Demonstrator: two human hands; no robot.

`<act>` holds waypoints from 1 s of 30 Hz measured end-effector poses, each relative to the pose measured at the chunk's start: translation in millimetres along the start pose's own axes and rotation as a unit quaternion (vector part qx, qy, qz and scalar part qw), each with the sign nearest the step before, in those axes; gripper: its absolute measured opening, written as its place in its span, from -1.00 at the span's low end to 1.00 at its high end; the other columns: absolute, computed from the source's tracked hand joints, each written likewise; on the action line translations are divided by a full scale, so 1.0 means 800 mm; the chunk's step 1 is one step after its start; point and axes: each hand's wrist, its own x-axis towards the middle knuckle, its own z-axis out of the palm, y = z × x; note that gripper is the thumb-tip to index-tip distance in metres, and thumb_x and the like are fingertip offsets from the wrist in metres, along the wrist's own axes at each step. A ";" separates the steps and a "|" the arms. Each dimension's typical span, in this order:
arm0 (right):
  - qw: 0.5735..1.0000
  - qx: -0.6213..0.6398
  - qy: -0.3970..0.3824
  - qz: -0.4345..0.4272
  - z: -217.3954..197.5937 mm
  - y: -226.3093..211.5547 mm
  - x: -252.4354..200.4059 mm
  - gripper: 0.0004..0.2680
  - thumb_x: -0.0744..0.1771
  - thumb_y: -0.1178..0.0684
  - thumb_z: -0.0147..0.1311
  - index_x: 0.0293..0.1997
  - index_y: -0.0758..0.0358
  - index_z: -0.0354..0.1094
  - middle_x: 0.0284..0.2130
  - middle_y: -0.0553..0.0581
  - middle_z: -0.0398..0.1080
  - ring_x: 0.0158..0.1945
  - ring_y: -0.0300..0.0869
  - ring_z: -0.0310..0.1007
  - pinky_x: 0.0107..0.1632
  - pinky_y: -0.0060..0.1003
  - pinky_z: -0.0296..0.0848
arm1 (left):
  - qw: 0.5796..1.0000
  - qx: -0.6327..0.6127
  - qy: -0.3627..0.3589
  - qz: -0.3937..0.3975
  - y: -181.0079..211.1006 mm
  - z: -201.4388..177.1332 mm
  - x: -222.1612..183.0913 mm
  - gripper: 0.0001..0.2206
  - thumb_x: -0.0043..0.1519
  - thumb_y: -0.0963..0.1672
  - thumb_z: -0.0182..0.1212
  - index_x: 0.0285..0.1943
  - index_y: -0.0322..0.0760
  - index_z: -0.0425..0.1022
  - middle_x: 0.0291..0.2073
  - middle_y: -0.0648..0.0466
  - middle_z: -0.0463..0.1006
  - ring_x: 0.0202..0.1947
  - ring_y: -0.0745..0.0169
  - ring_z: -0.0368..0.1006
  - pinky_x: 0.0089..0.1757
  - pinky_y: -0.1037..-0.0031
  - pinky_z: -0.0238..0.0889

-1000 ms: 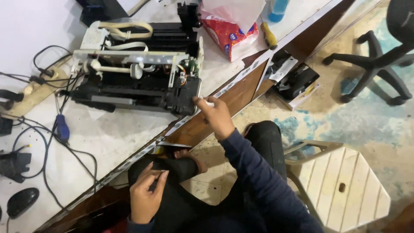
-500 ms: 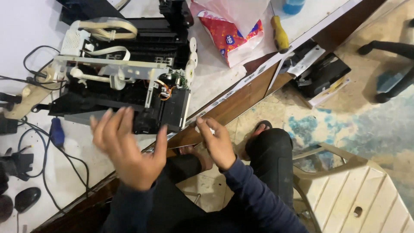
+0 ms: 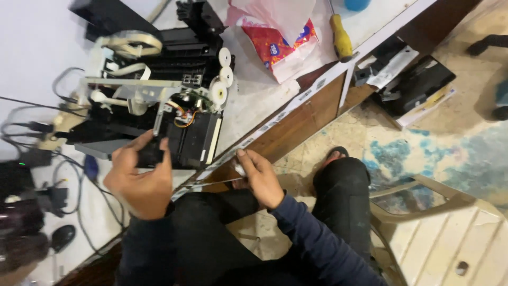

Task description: Disassembling a printer, cleaning internal components with a tissue and cleaning solution, and reassembling the parts.

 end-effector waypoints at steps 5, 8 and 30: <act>0.998 -0.055 -0.038 0.008 0.020 -0.008 -0.005 -0.74 0.40 -0.07 0.15 -0.30 0.38 0.40 -0.47 0.07 0.17 -0.40 -0.20 0.38 -0.36 -0.12 0.70 | 0.991 -0.106 -0.009 -0.085 -0.065 -0.065 0.045 -0.75 0.17 -0.31 0.66 -0.04 -0.53 0.68 -0.27 -0.22 0.63 -0.33 0.07 0.53 -0.23 0.40 0.38; 0.995 -0.081 -0.061 0.005 0.040 -0.027 -0.015 -0.77 0.39 -0.02 0.17 -0.31 0.39 0.37 -0.48 0.08 0.12 -0.45 -0.19 0.34 -0.47 -0.13 0.69 | 0.987 -0.127 -0.003 -0.100 -0.082 -0.104 0.067 -0.75 0.19 -0.26 0.67 -0.06 -0.50 0.67 -0.28 -0.14 0.63 -0.31 0.30 0.40 -0.20 0.43 0.34; 0.930 -0.174 -0.187 -0.265 0.235 -0.016 -0.067 -0.85 0.40 0.04 0.10 -0.14 0.33 0.51 -0.58 0.12 0.37 -0.43 -0.31 0.25 -0.51 -0.45 0.27 | 0.884 -0.394 0.035 -0.248 -0.183 -0.140 0.123 -0.62 -0.14 -0.24 0.73 -0.19 -0.45 0.63 -0.52 0.00 0.59 -0.51 0.47 0.54 -0.37 0.76 0.41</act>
